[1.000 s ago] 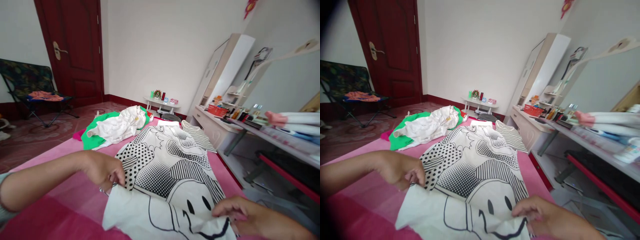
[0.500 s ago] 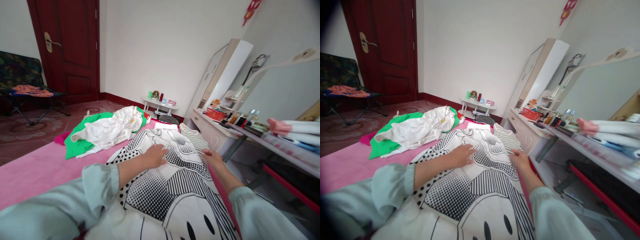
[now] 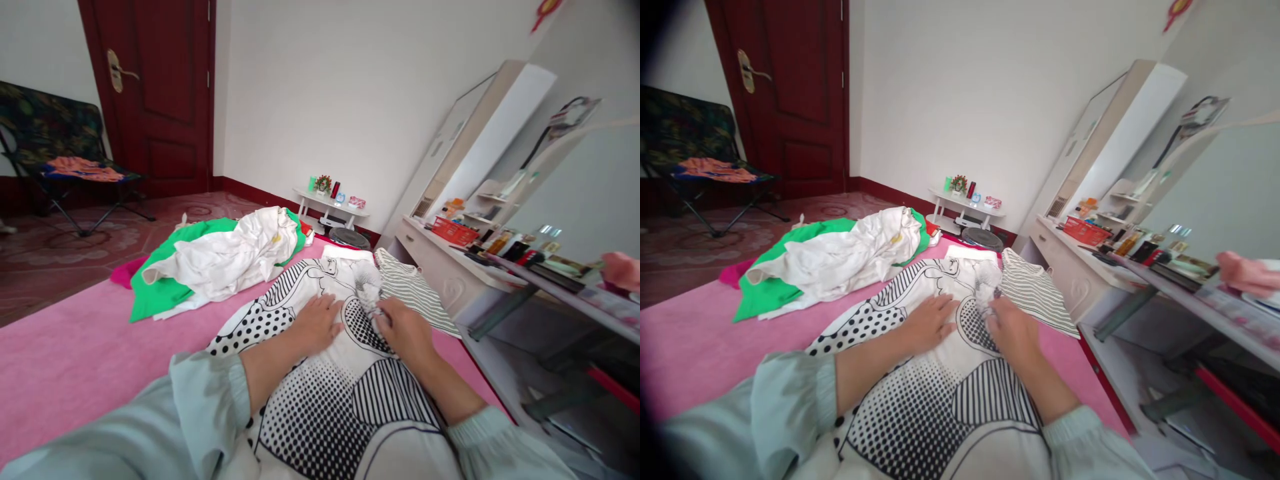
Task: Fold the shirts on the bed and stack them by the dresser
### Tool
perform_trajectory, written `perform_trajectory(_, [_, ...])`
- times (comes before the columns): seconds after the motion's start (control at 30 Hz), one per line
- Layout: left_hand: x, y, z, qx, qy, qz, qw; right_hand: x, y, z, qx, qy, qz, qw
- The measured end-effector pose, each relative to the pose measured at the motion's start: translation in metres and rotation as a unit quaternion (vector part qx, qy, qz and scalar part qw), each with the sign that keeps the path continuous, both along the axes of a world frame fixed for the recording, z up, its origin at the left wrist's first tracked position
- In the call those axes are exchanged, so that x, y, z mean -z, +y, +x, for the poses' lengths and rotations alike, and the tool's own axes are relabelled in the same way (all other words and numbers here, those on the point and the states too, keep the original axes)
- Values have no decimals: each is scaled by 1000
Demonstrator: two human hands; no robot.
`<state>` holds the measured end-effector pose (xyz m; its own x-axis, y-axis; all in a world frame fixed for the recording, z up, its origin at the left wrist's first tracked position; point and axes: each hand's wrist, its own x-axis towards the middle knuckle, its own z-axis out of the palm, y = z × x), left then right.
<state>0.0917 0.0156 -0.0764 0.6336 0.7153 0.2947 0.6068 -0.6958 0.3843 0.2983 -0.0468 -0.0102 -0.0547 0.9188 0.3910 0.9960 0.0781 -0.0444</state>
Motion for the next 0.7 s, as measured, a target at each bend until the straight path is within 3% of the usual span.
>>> perform_trajectory(0.07, [1, 1, 0, -18, -8, 9, 1000, -2, -12, -26, -127, -12, -91, 988])
perform_trajectory(0.13, [0, 2, 1, -22, -4, 12, 1000, -3, -17, -34, -155, 19, -109, 982])
perform_trajectory(0.23, [-3, 1, 1, -12, 5, 8, 1000, -1, -2, -12, -70, 119, -4, 990])
perform_trajectory(0.3, [-5, 0, 1, -12, 4, 3, 1000, 6, 17, 11, -6, 189, 35, 981])
perform_trajectory(0.4, [-6, -1, 1, -15, 0, 0, 1000, 24, 41, 34, 41, 285, -29, 957])
perform_trajectory(0.5, [-5, 0, 1, -18, -1, 7, 1000, 40, 52, 32, 37, 331, -101, 938])
perform_trajectory(0.7, [-4, 0, 1, -19, 8, 25, 999, 40, 48, 5, 62, 289, -17, 955])
